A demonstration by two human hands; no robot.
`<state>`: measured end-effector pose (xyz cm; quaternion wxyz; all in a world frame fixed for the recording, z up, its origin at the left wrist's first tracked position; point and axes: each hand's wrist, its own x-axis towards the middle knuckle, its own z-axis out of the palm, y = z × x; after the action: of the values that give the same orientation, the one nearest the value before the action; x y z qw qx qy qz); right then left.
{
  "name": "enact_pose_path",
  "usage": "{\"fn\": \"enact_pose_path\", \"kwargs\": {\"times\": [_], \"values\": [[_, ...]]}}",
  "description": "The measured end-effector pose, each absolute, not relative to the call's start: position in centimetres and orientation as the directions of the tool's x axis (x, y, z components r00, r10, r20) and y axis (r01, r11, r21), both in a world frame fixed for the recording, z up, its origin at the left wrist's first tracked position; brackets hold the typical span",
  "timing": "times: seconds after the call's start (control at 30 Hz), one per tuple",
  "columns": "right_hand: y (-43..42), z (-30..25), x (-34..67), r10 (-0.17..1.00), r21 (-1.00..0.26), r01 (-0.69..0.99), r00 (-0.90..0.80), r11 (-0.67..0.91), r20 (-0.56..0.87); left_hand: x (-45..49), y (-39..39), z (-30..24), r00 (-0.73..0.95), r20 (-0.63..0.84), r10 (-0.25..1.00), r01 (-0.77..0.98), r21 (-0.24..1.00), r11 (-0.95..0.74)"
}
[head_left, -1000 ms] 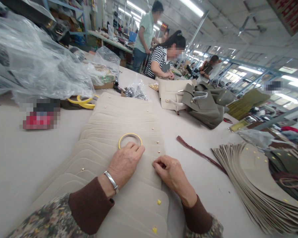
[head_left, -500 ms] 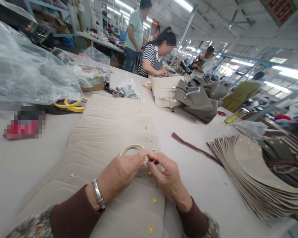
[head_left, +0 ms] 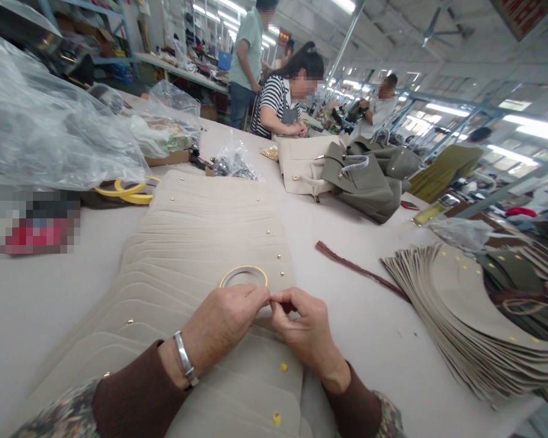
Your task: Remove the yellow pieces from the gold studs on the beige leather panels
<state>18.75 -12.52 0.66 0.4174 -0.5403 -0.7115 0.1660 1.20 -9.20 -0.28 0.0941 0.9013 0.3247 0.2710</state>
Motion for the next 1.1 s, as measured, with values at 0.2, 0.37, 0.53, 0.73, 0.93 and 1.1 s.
{"fn": "enact_pose_path", "kwargs": {"times": [0.2,0.37,0.53,0.73,0.93,1.1], "values": [[-12.3,0.9,18.3,0.984,-0.963,0.228,0.138,-0.144,-0.115,2.0,-9.8,0.0,0.604,0.539,0.586,0.515,0.298,-0.804],[-11.0,0.3,20.8,0.942,-0.961,0.168,0.292,-0.22,-0.165,2.5,-10.6,-0.2,0.632,0.496,0.596,0.514,0.307,-0.801],[-10.7,-1.0,23.0,0.949,-0.953,0.163,0.227,-0.257,-0.217,2.5,-9.7,0.5,0.65,0.229,0.724,0.689,0.225,-0.689],[-10.8,-1.0,23.4,0.958,-0.936,0.223,0.152,-0.273,-0.243,2.8,-9.7,0.6,0.653,0.11,0.75,0.703,0.281,-0.653],[-12.3,-0.2,23.5,0.917,-0.856,0.353,0.019,-0.378,-0.398,2.8,-10.3,-0.1,0.695,0.13,0.707,0.644,0.326,-0.692],[-13.2,0.0,22.6,0.949,-0.79,0.551,0.01,-0.269,-0.316,2.8,-10.1,0.0,0.703,0.11,0.703,0.65,0.301,-0.697]]}}
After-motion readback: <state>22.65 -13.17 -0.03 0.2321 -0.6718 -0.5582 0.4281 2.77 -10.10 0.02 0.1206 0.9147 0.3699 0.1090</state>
